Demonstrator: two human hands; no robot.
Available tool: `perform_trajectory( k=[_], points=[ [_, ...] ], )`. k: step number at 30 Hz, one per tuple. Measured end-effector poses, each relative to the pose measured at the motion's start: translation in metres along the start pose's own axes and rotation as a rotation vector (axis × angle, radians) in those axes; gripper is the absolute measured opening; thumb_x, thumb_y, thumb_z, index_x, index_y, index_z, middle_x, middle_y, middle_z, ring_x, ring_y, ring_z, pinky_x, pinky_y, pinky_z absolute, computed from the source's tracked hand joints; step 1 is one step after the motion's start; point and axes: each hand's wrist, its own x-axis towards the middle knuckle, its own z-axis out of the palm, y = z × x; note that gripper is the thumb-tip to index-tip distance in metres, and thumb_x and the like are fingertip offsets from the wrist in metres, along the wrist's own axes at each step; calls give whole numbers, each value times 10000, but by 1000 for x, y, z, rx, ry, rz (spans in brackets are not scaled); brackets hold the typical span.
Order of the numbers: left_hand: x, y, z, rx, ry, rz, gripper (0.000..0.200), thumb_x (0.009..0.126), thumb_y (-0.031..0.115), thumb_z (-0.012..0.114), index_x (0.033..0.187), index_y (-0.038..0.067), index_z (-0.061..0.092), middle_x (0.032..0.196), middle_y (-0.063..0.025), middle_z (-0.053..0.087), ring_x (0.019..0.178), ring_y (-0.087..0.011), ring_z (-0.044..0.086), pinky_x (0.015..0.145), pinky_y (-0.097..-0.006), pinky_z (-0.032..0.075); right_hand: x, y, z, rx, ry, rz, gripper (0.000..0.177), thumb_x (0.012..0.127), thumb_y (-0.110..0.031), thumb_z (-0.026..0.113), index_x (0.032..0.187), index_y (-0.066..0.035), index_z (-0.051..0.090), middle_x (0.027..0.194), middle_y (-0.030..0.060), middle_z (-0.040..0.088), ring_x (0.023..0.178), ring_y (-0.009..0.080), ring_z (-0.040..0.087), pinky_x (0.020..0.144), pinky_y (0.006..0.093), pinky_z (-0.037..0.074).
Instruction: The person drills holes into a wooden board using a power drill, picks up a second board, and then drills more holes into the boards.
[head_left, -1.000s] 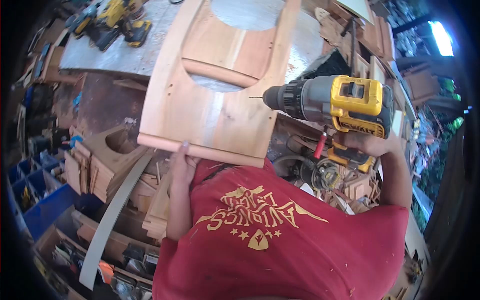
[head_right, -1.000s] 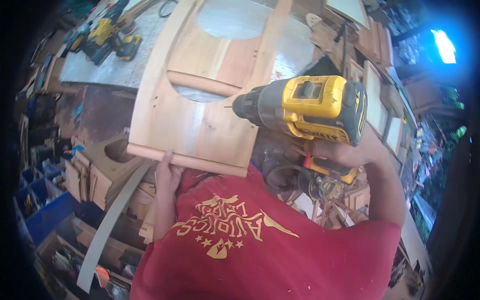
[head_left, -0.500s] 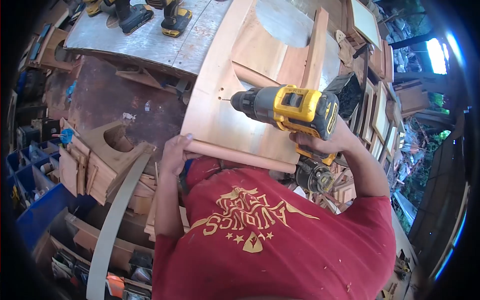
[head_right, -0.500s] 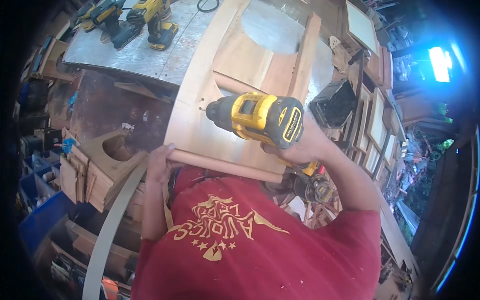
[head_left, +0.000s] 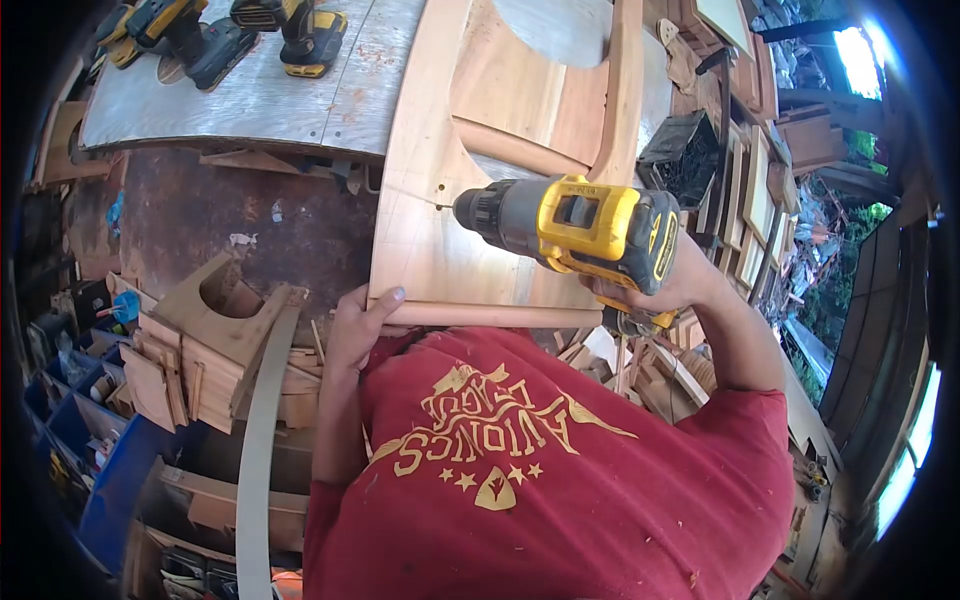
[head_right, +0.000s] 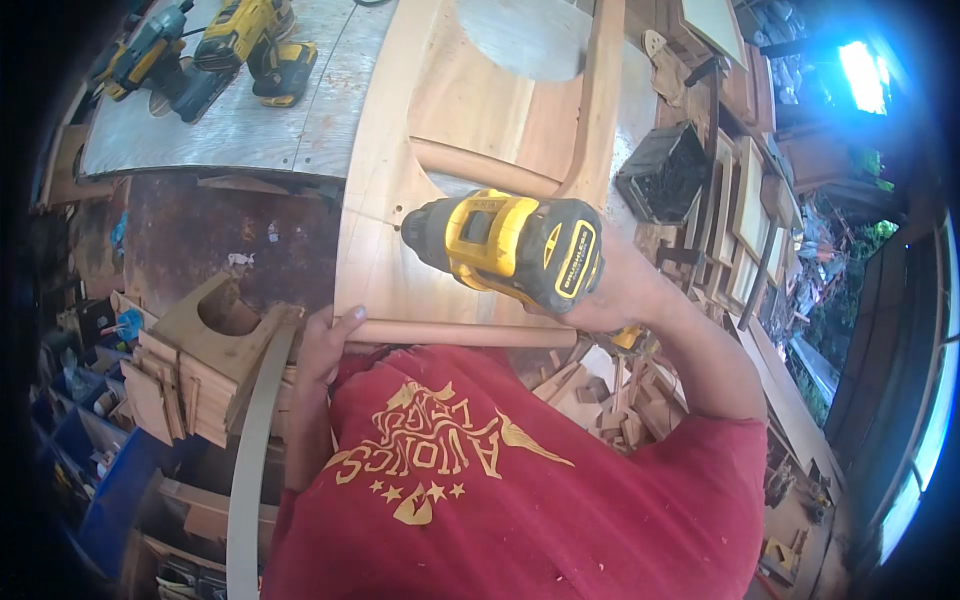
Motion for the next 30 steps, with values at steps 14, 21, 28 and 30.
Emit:
perform_trajectory(
  k=[14, 21, 28, 30],
  points=[
    [-4, 1, 5, -1, 40, 17, 479, 973, 353, 712, 1185, -73, 660, 981, -165, 727, 812, -211, 732, 694, -325, 620, 26, -14, -6, 210, -1, 62, 347, 788, -127, 780, 1092, -22, 649, 945, 133, 704, 843, 331, 694, 775, 379, 562],
    [-6, -6, 11, -67, 107, 31, 431, 969, 322, 720, 1132, -76, 695, 941, -151, 735, 778, -193, 732, 653, -303, 614, 60, -22, -27, 148, -123, 60, 341, 767, -101, 768, 1070, -6, 642, 887, 135, 712, 786, 306, 703, 758, 365, 570],
    [-2, -8, 9, -21, 117, 54, 452, 941, 325, 748, 1120, -87, 701, 942, -164, 741, 800, -181, 739, 664, -292, 625, 67, -12, -26, 102, -215, 68, 312, 739, -148, 796, 988, -14, 663, 867, 127, 704, 776, 316, 682, 779, 375, 554],
    [-3, -6, 9, 11, 125, 44, 452, 940, 330, 749, 1118, -83, 704, 941, -160, 742, 800, -181, 739, 658, -291, 623, 65, -15, -26, 101, -227, 85, 330, 725, -172, 812, 984, -22, 673, 888, 137, 705, 780, 333, 679, 774, 377, 550]
  ],
)
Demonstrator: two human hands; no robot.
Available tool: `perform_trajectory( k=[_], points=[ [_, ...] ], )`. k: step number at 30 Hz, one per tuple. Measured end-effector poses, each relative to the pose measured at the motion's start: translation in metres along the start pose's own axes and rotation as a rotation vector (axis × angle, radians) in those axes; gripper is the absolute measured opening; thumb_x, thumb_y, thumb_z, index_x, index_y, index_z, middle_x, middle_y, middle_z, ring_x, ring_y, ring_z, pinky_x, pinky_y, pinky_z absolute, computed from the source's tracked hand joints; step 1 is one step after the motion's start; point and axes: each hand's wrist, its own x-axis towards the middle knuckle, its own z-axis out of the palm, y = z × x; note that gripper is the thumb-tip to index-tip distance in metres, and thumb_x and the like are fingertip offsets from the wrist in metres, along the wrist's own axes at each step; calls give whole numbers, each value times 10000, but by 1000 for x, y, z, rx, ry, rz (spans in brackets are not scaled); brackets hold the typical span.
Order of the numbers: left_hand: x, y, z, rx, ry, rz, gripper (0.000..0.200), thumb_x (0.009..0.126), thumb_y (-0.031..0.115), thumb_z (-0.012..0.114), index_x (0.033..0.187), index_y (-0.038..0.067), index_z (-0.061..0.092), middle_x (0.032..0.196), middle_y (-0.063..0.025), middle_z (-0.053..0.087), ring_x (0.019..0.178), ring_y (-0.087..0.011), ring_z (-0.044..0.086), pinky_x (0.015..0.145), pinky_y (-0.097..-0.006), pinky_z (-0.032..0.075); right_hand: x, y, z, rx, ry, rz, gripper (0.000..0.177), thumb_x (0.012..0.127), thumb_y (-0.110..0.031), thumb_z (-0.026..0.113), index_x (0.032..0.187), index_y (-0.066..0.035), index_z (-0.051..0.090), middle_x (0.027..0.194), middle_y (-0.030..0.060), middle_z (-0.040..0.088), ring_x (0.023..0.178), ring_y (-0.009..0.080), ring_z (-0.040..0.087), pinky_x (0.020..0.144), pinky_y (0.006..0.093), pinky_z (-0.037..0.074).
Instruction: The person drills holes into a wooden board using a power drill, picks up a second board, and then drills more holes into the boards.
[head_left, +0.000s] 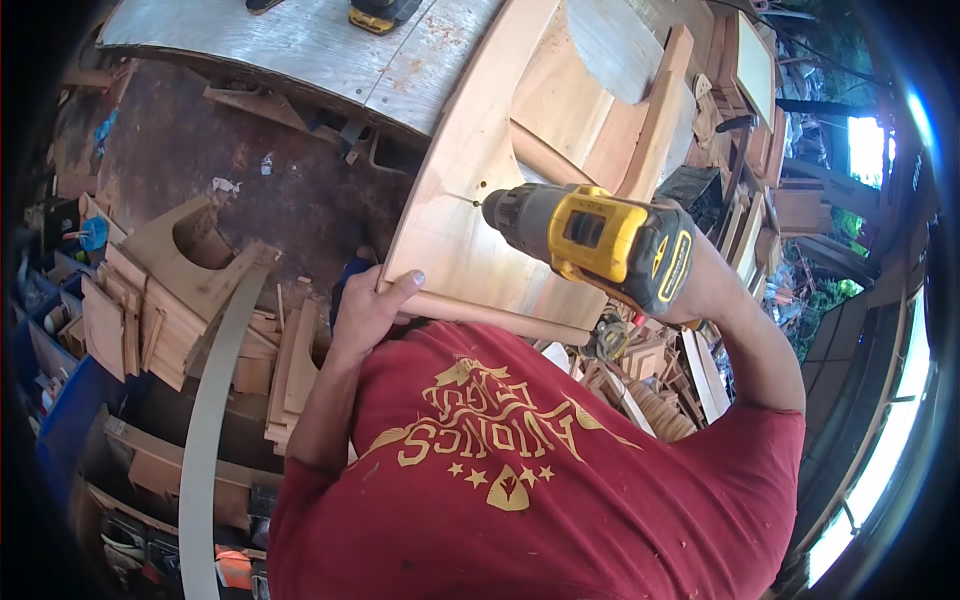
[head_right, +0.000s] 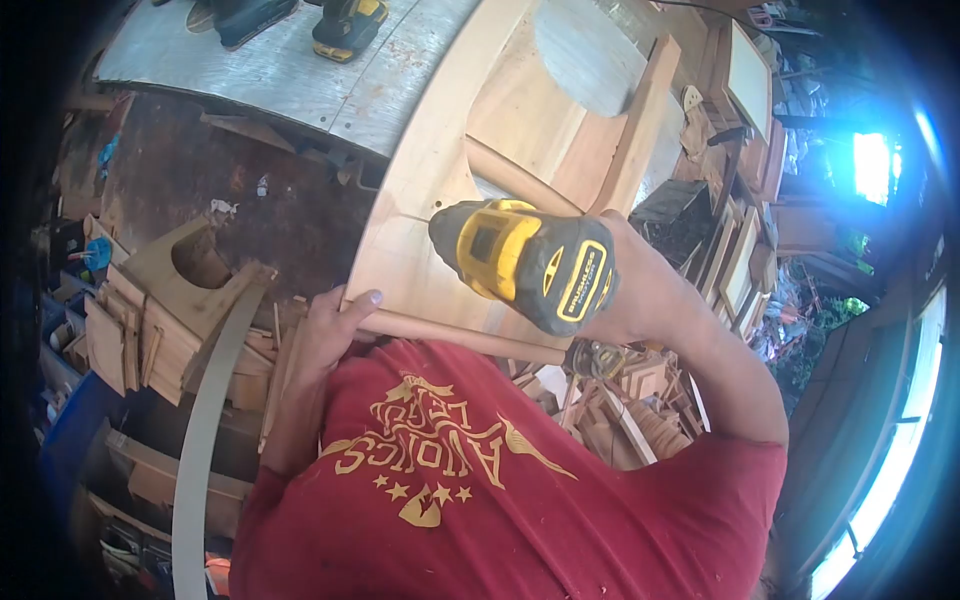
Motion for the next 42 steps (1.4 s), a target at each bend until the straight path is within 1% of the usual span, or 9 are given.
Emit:
perform_trajectory(
  k=[8, 18, 24, 25, 30, 33, 36, 40, 42],
  points=[
    [-1, 2, 2, 10, 15, -14, 444, 937, 327, 754, 1118, -76, 708, 926, -138, 743, 787, -170, 733, 642, -288, 617, -9, -3, 1, -241, 84, -66, 348, 705, -216, 825, 973, -42, 684, 887, 154, 699, 803, 357, 666, 805, 401, 536],
    [-2, 2, 5, -2, 53, 3, 408, 935, 303, 754, 1107, -65, 720, 894, -123, 742, 748, -154, 723, 618, -281, 615, 11, -11, -6, 12, 20, 0, 272, 715, -175, 799, 898, -22, 667, 803, 169, 682, 765, 386, 671, 729, 418, 541],
    [-1, 0, 6, -9, 65, 24, 386, 932, 294, 760, 1072, -65, 724, 865, -111, 736, 722, -141, 710, 598, -273, 600, 3, 5, 8, 7, 101, -15, 453, 716, -214, 836, 1096, -36, 667, 959, 177, 704, 890, 373, 683, 830, 425, 542],
    [-2, 0, 6, -9, 63, 32, 382, 931, 292, 763, 1064, -64, 725, 860, -110, 735, 720, -139, 707, 594, -272, 595, 5, 10, 19, -142, 190, -14, 465, 727, -200, 820, 1128, -27, 663, 873, 186, 688, 802, 370, 682, 772, 416, 549],
    [-1, -6, 6, -39, 103, 22, 363, 923, 270, 781, 1045, -68, 727, 844, -91, 731, 706, -110, 682, 600, -259, 569, 29, 5, 11, 260, -45, 99, 373, 697, -193, 799, 968, 10, 644, 804, 192, 657, 746, 398, 649, 704, 428, 535],
    [3, -9, 6, 10, 112, 66, 352, 925, 261, 781, 1028, -72, 732, 832, -78, 732, 702, -97, 669, 613, -255, 546, 26, 6, 5, 125, -86, -15, 322, 682, -171, 783, 888, 14, 619, 791, 188, 655, 736, 402, 641, 693, 421, 533],
    [-2, -8, 8, -9, 133, 71, 342, 927, 257, 777, 1003, -74, 738, 813, -69, 733, 700, -92, 662, 620, -259, 530, 15, -9, -8, 48, -94, 71, 311, 672, -159, 793, 883, 3, 632, 761, 161, 651, 690, 365, 649, 696, 394, 539],
    [5, -16, 6, -5, 125, 122, 343, 926, 255, 774, 999, -78, 739, 792, -68, 731, 706, -88, 657, 626, -267, 532, -6, -27, -34, 22, -76, 91, 297, 765, -198, 764, 1052, -133, 729, 1034, 59, 713, 985, 302, 678, 924, 440, 503],
    [3, -12, 6, 7, 123, 104, 343, 927, 252, 771, 1010, -79, 736, 795, -79, 732, 698, -99, 669, 620, -269, 544, -18, -25, -35, -72, -85, 110, 371, 772, -211, 745, 1134, -132, 730, 1124, 71, 719, 1067, 307, 676, 987, 440, 500]
  ],
)
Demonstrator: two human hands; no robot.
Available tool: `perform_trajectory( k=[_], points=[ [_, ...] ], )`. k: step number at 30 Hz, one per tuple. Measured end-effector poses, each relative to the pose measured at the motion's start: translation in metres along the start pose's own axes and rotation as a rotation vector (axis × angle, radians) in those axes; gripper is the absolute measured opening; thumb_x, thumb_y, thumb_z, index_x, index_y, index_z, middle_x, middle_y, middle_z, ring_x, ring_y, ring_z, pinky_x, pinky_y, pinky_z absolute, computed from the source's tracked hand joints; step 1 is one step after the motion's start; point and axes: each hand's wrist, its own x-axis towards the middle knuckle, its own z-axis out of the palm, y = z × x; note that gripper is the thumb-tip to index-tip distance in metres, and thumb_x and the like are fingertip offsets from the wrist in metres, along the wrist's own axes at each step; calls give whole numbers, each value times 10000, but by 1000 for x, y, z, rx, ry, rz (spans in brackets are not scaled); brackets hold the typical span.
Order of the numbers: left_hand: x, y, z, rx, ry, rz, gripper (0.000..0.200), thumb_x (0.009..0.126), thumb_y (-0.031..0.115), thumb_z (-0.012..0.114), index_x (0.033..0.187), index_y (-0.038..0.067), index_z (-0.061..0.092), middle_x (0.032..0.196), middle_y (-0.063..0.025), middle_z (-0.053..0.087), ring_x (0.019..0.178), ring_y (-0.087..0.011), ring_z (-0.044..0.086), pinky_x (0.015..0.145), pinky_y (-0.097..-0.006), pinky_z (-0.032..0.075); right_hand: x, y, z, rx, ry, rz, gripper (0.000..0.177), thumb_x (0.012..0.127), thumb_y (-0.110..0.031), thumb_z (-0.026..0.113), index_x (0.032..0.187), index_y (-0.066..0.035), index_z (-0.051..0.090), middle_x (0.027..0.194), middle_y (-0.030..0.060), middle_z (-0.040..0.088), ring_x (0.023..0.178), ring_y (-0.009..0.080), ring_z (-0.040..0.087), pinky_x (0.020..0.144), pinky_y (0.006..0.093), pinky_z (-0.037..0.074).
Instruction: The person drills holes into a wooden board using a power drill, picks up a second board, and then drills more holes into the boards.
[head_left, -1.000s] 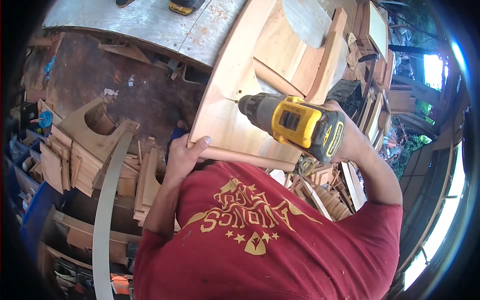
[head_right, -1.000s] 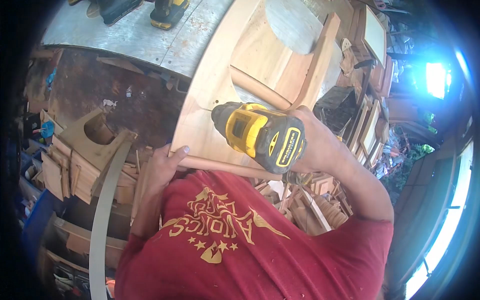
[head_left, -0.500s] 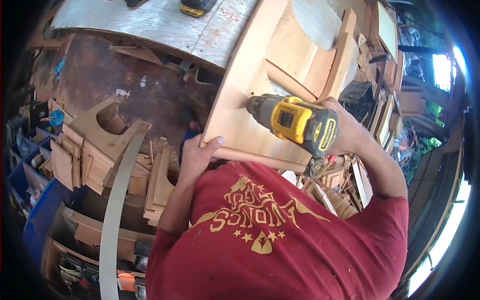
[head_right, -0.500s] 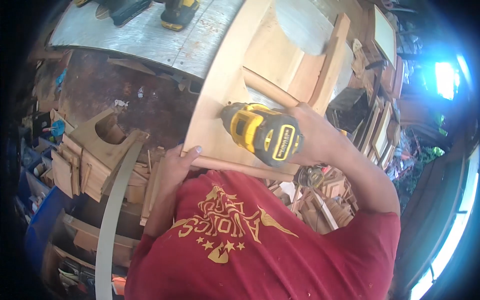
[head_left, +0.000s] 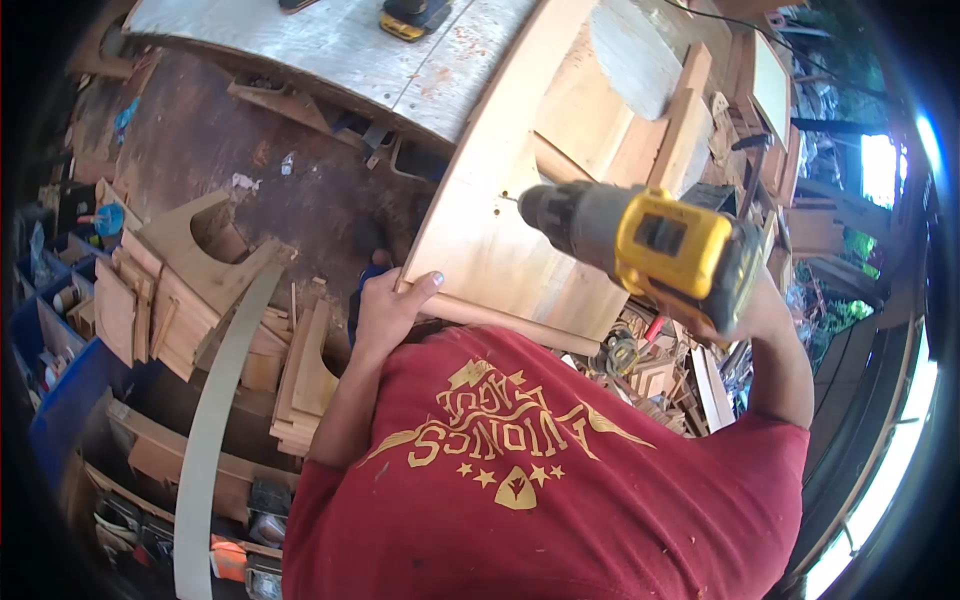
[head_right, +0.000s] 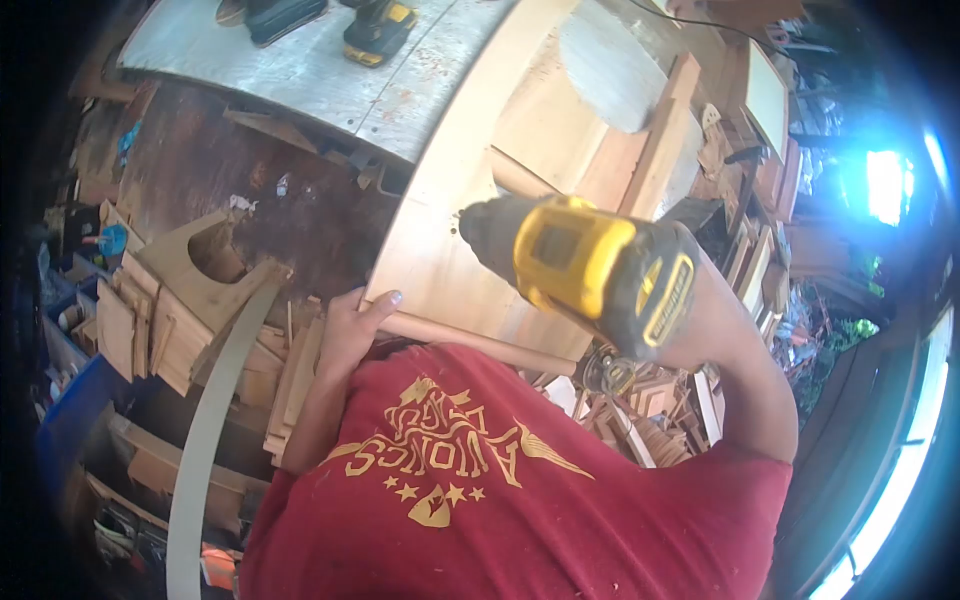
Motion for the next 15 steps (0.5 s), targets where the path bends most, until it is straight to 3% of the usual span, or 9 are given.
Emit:
perform_trajectory(
  k=[4, 7, 8, 12, 15],
  points=[
    [-7, 16, 4, 7, 24, -40, 342, 925, 244, 768, 1019, -82, 729, 809, -112, 735, 683, -134, 702, 606, -276, 580, -9, 24, 17, -111, 160, -73, 474, 757, -223, 732, 1213, -90, 720, 1212, 95, 722, 1154, 319, 663, 1054, 437, 483],
    [-6, 7, 3, -50, 11, -57, 347, 925, 244, 766, 1014, -88, 727, 822, -135, 736, 678, -164, 719, 604, -283, 602, -6, 36, 22, -192, 219, -279, 523, 740, -213, 849, 1218, -96, 670, 1184, 77, 681, 1125, 303, 624, 1042, 435, 459],
    [-7, 7, 3, -67, 7, -76, 351, 926, 245, 766, 1016, -92, 725, 825, -138, 735, 683, -167, 721, 608, -285, 605, -7, 34, 23, -54, 203, -203, 489, 769, -212, 819, 1221, -99, 669, 1179, 77, 680, 1135, 303, 621, 1045, 449, 453],
    [-3, 2, 2, -103, -4, -99, 362, 929, 245, 764, 1027, -101, 717, 833, -146, 734, 694, -179, 727, 615, -295, 615, -9, 37, 28, -291, 240, -299, 367, 826, -184, 736, 1170, -76, 670, 1126, 102, 681, 1075, 319, 639, 979, 445, 490],
    [-2, 3, 1, -99, 0, -100, 366, 929, 246, 765, 1043, -98, 714, 843, -151, 735, 698, -186, 730, 615, -304, 622, -4, 27, 31, -165, 242, -246, 338, 817, -170, 737, 1128, -59, 664, 1091, 119, 680, 1025, 330, 649, 922, 437, 516]
  ],
)
